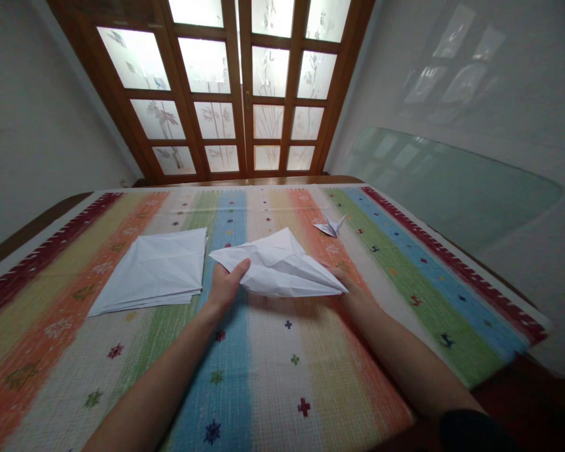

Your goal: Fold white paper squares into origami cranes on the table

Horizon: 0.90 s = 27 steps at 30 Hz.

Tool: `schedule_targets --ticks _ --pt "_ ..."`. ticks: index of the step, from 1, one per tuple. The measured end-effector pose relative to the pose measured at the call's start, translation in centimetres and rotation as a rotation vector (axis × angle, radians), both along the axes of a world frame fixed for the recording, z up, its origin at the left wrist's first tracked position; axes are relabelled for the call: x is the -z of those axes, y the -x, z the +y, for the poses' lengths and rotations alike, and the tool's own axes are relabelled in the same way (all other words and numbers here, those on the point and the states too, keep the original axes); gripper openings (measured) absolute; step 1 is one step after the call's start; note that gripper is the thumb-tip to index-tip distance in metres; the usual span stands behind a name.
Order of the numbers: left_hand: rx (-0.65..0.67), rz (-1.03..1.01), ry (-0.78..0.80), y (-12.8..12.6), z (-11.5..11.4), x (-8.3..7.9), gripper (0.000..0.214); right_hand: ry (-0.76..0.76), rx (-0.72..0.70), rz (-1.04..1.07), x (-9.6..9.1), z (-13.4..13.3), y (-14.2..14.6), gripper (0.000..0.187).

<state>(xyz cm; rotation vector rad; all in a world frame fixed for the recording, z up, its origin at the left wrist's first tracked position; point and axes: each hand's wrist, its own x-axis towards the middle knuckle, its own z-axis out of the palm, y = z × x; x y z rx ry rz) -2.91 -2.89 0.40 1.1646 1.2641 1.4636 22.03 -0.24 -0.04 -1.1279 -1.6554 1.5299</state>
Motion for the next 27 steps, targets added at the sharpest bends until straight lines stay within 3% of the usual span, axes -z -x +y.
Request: schedule_targets --ticks 3,6,9,12,15,18,19,21,24,27 --pt "0.032 0.031 0.094 0.0 0.2 0.2 0.044 0.142 0.043 0.129 -0.4 -0.5 0.7 0.059" --pt "0.078 0.097 0.158 0.1 0.3 0.1 0.05 0.164 0.117 0.215 0.0 -0.4 1.6 0.055" --pt "0.148 0.086 0.17 0.3 0.5 0.1 0.055 0.081 0.245 0.204 1.0 0.3 2.2 0.057" --pt "0.237 0.092 0.234 0.9 0.7 0.5 0.072 -0.136 0.372 0.018 1.9 1.1 2.0 0.06" --pt "0.129 0.5 0.186 1.2 0.7 1.1 0.07 -0.339 0.44 -0.308 2.6 1.6 1.7 0.07" --pt "-0.027 1.078 -0.067 0.9 0.1 1.8 0.053 -0.474 0.46 -0.618 3.0 1.3 1.8 0.077" --pt "0.0 1.214 -0.17 0.6 -0.2 2.0 0.05 -0.524 0.472 -0.698 3.1 1.1 1.9 0.079" --pt "0.183 1.382 -0.343 -0.1 -0.7 2.5 0.049 -0.644 0.52 -0.815 3.2 0.6 2.3 0.084" --pt "0.444 1.478 -0.403 -1.0 -1.3 3.5 0.059 -0.812 0.54 -0.912 3.4 0.3 2.7 0.081" --pt "0.499 1.502 -0.331 -1.5 -1.6 4.4 0.066 -0.867 0.234 -0.958 3.9 0.5 3.0 0.07"
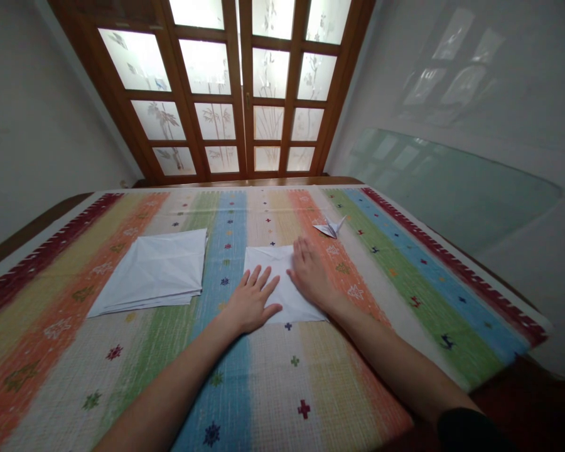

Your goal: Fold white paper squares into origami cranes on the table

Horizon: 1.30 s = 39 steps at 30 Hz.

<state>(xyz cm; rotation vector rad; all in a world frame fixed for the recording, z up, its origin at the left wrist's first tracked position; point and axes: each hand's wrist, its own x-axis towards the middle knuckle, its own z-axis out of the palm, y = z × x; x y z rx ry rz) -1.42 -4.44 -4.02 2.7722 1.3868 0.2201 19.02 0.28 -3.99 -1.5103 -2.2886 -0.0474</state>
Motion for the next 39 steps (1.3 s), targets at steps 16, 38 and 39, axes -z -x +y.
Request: schedule_targets --ticks 16,38,39 --pt "-0.223 -0.057 0.014 1.0 6.7 0.4 0.087 0.258 -0.294 -0.181 -0.1 -4.6 -2.7 0.073" --pt "0.312 0.047 0.294 1.4 -1.5 -2.1 0.082 0.31 -0.237 -0.224 0.2 -7.2 -5.6 0.087" --pt "0.312 0.042 0.294 1.4 -1.7 -2.1 0.082 0.298 -0.224 -0.225 0.3 -6.4 -5.6 0.086"
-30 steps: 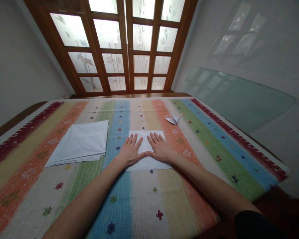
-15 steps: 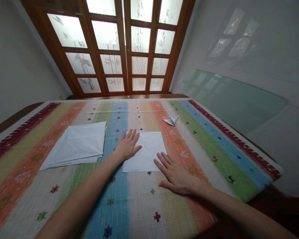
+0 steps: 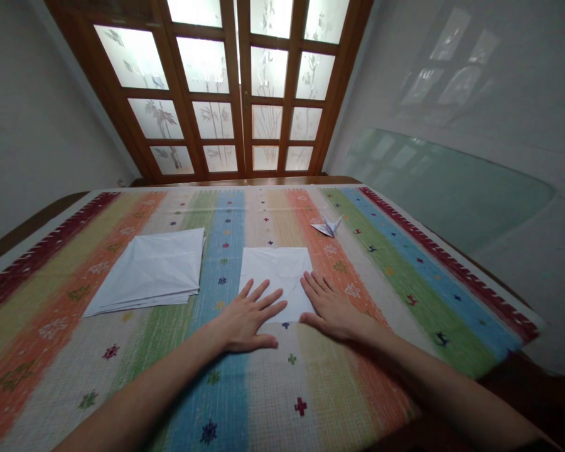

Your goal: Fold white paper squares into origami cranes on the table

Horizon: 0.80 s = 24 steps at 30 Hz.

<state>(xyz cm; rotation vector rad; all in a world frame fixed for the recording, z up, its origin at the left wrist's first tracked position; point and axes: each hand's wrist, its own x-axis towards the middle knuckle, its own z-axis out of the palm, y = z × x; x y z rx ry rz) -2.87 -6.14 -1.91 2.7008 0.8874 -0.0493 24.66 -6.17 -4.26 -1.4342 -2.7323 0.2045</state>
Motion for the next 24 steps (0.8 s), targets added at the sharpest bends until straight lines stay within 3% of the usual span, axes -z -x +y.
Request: schedule_targets --ticks 6,13,19,22,24 --pt "0.002 -0.002 -0.019 0.0 -0.4 0.1 0.083 -0.015 0.128 -0.057 -0.4 5.6 1.1 0.084" --pt "0.009 0.045 -0.176 -0.7 -0.3 -0.2 0.058 -0.106 0.244 0.017 -1.3 9.3 2.2 0.068" --pt "0.036 0.085 -0.394 -2.2 -1.3 -0.4 0.037 -0.059 0.304 0.299 -2.1 11.3 2.1 0.052" --pt "0.041 0.0 -0.382 -2.2 -1.3 -0.5 0.033 0.071 0.343 0.534 -2.4 12.5 1.9 0.041" --pt "-0.042 -0.151 -0.339 -1.7 -0.6 -0.3 0.038 0.187 0.363 0.719 -2.7 12.9 1.8 0.025"
